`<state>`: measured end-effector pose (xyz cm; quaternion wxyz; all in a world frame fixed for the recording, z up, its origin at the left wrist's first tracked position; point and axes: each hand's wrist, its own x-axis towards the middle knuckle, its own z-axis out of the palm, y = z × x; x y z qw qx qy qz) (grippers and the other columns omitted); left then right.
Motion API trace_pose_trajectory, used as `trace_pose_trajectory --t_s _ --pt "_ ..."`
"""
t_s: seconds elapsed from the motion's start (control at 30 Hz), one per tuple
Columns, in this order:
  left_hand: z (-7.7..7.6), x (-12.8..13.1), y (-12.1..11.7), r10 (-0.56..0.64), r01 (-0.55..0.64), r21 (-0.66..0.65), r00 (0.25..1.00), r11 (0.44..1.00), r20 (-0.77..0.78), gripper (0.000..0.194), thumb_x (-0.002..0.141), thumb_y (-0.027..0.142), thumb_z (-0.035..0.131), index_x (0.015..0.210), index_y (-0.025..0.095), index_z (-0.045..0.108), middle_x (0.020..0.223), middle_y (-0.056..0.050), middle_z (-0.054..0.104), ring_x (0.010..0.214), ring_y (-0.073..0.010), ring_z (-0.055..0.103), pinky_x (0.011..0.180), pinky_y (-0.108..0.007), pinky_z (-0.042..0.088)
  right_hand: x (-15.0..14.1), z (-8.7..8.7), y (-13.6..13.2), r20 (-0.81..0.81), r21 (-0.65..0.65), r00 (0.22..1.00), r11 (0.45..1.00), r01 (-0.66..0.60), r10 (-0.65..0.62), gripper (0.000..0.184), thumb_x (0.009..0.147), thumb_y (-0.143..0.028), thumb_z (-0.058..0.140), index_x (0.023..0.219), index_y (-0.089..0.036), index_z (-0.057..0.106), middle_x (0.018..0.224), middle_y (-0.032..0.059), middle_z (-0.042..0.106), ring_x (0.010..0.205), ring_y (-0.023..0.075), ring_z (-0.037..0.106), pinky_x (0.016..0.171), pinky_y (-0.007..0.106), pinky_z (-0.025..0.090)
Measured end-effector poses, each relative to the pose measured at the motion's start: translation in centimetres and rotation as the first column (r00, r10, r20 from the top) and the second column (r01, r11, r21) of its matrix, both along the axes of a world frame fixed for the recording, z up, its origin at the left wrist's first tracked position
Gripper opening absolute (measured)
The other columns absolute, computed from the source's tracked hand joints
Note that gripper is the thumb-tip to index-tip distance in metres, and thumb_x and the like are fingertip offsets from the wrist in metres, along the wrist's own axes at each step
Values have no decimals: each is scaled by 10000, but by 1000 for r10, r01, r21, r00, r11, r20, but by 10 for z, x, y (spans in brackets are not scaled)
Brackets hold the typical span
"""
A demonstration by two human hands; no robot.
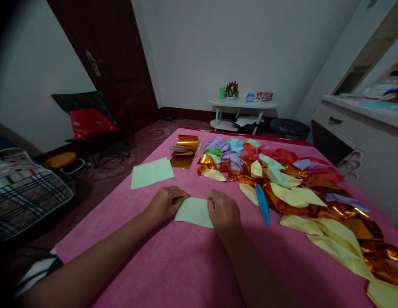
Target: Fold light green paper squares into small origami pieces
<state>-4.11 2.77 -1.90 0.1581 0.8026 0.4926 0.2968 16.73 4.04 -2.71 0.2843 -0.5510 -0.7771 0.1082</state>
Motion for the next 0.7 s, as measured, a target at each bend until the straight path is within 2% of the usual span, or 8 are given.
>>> trace_pose_trajectory --t_s 0.13,0.23,0.4,0.53,0.63,0.7 --pt "-1 -3 5 -48 50 16 996 999 -71 271 771 63 512 877 174 735 768 -53 692 734 -162 612 700 -251 447 -1 1 1 71 3 997 1000 -18 18 144 761 -91 511 689 -191 585 699 5 597 625 133 547 595 240 335" --pt "-1 -3 8 -39 39 0 995 999 -88 298 748 61 504 883 182 741 791 -51 701 740 -162 621 716 -253 457 0 -2 1 79 -7 997 1000 -16 16 150 766 -84 512 700 -197 585 713 1 597 642 130 552 607 239 331" --pt "5 9 9 84 -98 -53 972 994 -219 274 686 77 506 786 181 739 772 -53 717 696 -179 631 690 -269 458 -2 -3 -2 127 -9 992 1000 1 0 155 786 -80 502 708 -201 559 745 7 606 691 137 571 629 240 334" --pt "9 20 8 182 -196 -13 932 980 -313 162 739 211 572 753 174 729 764 -83 715 710 -215 635 677 -297 439 -4 0 -4 151 -9 989 1000 -1 2 150 795 -81 500 717 -201 545 760 10 607 714 142 576 640 245 335" --pt "7 19 11 191 -209 -37 943 977 -272 165 764 311 625 744 173 712 762 -76 714 704 -208 629 655 -288 416 -4 1 -4 139 -11 990 1000 7 -5 153 795 -81 501 717 -203 549 760 9 610 713 144 574 631 247 331" --pt "2 15 13 168 -185 -78 968 980 -186 164 765 324 653 741 166 690 740 -55 705 669 -179 614 621 -263 396 -4 0 -4 125 -8 992 1000 16 -15 154 790 -81 503 713 -204 555 755 8 611 698 142 568 619 247 328"
